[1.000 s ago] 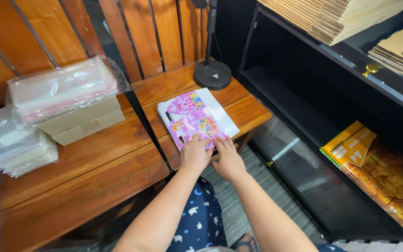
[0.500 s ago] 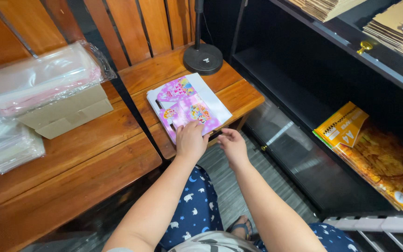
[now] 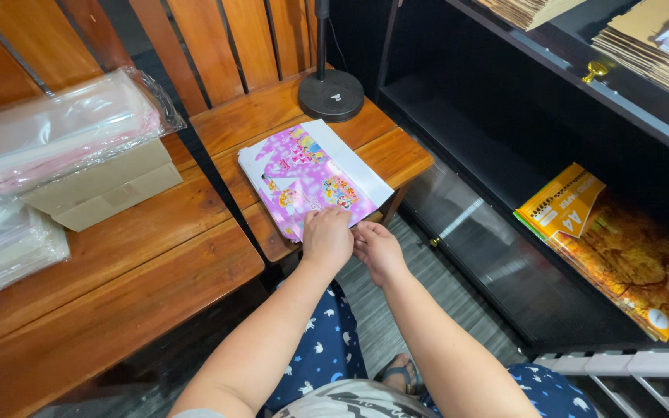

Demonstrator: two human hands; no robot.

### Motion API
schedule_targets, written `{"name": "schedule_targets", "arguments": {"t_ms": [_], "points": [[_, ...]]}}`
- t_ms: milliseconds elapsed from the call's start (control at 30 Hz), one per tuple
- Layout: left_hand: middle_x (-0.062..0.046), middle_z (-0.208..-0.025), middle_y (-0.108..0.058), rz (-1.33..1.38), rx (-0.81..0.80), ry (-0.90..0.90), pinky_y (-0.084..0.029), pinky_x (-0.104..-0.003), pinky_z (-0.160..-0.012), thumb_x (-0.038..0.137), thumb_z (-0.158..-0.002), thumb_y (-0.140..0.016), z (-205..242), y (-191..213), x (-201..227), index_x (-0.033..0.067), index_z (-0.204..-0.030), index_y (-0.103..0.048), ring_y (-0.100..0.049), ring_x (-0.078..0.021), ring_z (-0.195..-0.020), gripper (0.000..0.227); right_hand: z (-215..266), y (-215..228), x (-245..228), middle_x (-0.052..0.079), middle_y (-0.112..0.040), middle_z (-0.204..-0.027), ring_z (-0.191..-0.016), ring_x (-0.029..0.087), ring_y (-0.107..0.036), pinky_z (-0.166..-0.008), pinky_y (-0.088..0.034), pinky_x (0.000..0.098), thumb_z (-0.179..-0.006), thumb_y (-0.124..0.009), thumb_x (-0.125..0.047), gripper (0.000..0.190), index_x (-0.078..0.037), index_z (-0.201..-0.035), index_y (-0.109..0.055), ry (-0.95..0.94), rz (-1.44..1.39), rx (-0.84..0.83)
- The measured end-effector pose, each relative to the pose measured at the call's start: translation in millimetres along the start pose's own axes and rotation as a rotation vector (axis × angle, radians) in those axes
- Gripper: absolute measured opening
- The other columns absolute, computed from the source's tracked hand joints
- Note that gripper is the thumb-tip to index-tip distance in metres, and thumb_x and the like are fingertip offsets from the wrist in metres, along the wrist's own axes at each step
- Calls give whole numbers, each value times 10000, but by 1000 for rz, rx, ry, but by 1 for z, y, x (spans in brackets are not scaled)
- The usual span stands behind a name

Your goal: The person repeatedly picks up small stacks of pink patterned papers from a wooden bench and places them onto a shelf. The person handles the papers by hand, moving them between the bench and the shelf multiple times.

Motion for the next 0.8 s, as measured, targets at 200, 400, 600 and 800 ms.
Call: {"name": "schedule_targets", "arguments": {"t_ms": [200, 400, 600, 800], "points": [[18, -903, -718, 61, 3, 11, -493, -418, -933, 228, -845, -603, -1, 12, 21, 243, -1064, -725, -733, -222, -949, 251, -2, 8, 8, 4, -650, -858, -791, 150, -698, -712, -608, 307, -988, -702, -203, 194, -101, -1151, -676, -47, -64, -8], [-54, -929, -753, 147, -69, 61, -552, -466, -876, 157, -839, -629, -5, 38, 43, 204, -1187, -721, -759, -309, -911, 363, -39, 27, 30, 55, -695, -868, -800, 211, -717, -697, -612, 377, -970, -715, -214, 153, -111, -1075, -676, -71, -156, -23], [-49, -1055, -766, 369, -172, 80, -551, -442, -956, 294, -823, -732, -7, 68, 58, 220, -1215, -730, -740, -316, -1042, 399, -74, 59, 35, 74, -688, -833, -692, 196, -693, -616, -635, 351, -948, -704, -135, 209, -63, -1142, -674, 73, -165, 140], [-58, -1135, -738, 414, -41, 316, -520, -469, -1010, 279, -808, -801, -27, 60, -8, 199, -1165, -747, -690, -329, -1131, 370, 14, 21, -23, 69, -617, -884, -713, 144, -612, -783, -665, 394, -891, -708, -11, 497, -28, -1367, -566, 143, -69, 173]]}}
Point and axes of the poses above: each hand's wrist, its own z-axis away from the middle knuckle, its own y-axis out of the back of the hand, x = y × z, the point moved 5 cm from there along -z, towards the middle knuckle
